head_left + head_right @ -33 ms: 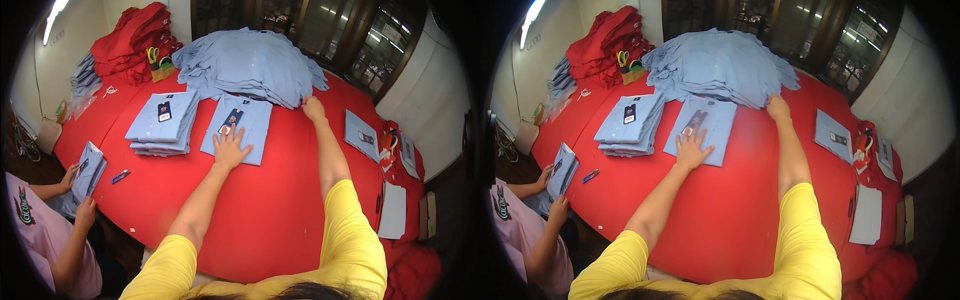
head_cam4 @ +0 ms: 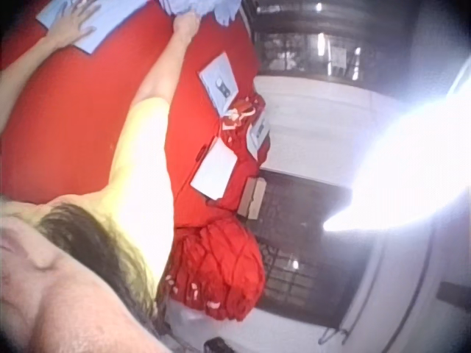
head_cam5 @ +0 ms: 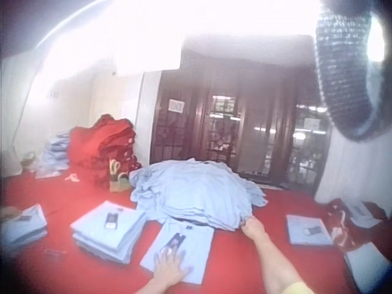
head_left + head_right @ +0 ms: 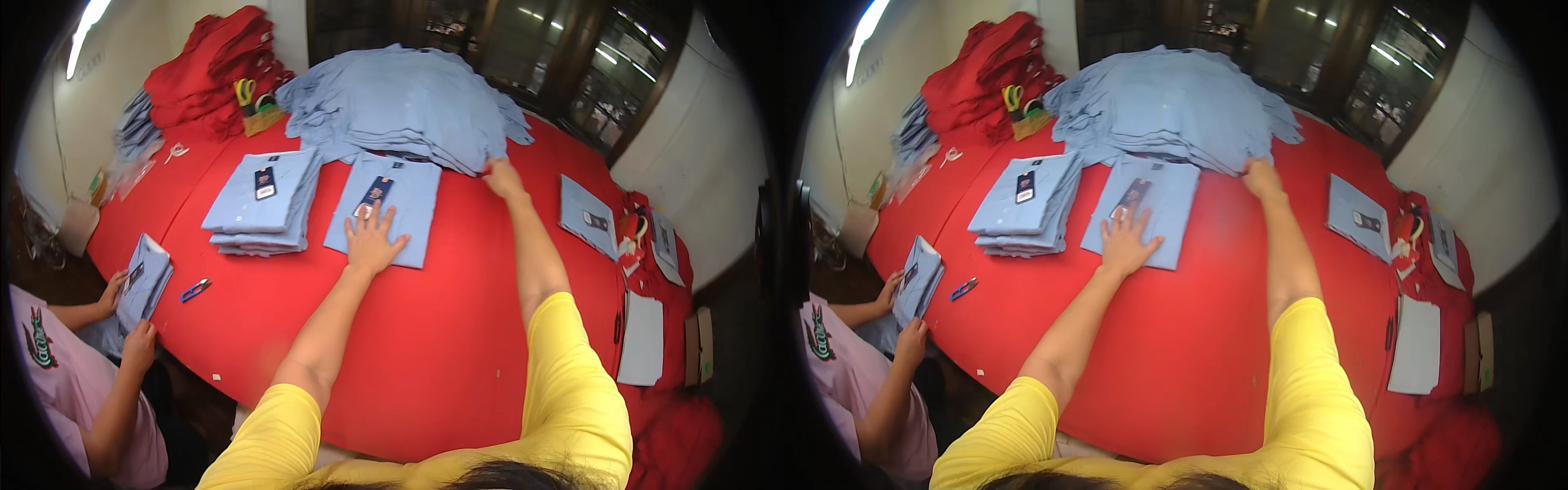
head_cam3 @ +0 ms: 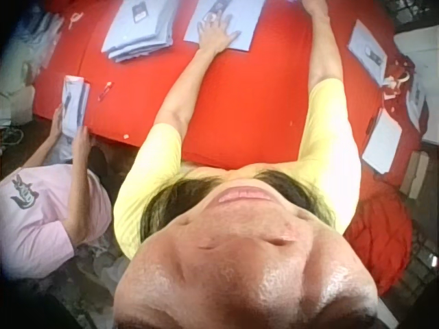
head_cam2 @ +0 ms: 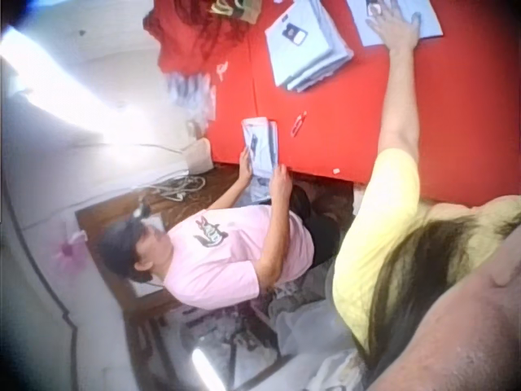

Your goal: The person folds light blue shirts one by one on a red surface, using a cardboard template to ensure consistent folding size, and places each finished garment onto a stack.

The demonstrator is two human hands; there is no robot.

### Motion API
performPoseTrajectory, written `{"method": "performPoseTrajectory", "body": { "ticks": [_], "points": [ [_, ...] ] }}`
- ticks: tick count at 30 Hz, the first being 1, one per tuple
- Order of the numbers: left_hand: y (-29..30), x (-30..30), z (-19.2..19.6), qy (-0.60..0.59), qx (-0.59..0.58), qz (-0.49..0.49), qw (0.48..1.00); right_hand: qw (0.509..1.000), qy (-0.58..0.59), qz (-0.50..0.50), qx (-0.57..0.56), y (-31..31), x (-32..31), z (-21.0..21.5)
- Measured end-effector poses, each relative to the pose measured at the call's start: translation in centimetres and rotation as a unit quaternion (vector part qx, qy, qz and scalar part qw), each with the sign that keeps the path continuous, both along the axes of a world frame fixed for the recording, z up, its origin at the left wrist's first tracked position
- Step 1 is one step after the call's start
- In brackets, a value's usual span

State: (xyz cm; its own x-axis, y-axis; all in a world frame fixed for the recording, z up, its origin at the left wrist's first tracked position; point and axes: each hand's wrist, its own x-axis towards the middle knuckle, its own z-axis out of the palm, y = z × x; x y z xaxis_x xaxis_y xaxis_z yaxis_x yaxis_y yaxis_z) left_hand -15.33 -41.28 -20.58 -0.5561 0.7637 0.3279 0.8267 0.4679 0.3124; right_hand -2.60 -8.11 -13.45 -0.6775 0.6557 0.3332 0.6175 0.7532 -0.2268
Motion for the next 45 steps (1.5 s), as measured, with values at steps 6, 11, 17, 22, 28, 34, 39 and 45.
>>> {"method": "performPoseTrajectory", "body": {
  "ticks": [6,11,17,22,28,34,39,45],
  "points": [
    [-0.6,0.0,-0.3,0.004,0.031,0.003,1.0,0.976,0.168,-0.121,-0.065,-3.5,-4.7,-4.4],
    [-0.6,0.7,0.2,0.014,-0.011,0.0,1.0,0.966,0.213,-0.148,-0.013,-2.4,-5.3,-4.6],
    [-1.1,0.3,0.4,0.002,-0.016,-0.01,1.0,0.969,0.183,-0.118,0.115,-2.6,2.2,3.0],
    [-0.8,0.9,4.6,0.164,-0.097,-0.015,0.982,0.954,0.135,-0.041,0.264,-7.0,16.4,9.5],
    [-5.2,8.2,4.4,-0.064,0.065,-0.016,0.996,0.973,-0.195,0.065,-0.109,-27.7,37.8,12.8],
    [-6.4,17.9,0.1,-0.218,0.14,-0.073,0.963,0.984,-0.016,0.054,-0.172,-33.0,42.1,1.6],
    [-5.8,23.3,-1.1,-0.188,0.212,-0.052,0.957,0.969,-0.063,0.105,-0.214,-31.9,40.3,-5.0],
    [0.1,22.7,1.6,-0.319,0.238,-0.023,0.917,0.974,0.185,0.076,-0.106,-17.5,31.6,-5.0]
  ]
}}
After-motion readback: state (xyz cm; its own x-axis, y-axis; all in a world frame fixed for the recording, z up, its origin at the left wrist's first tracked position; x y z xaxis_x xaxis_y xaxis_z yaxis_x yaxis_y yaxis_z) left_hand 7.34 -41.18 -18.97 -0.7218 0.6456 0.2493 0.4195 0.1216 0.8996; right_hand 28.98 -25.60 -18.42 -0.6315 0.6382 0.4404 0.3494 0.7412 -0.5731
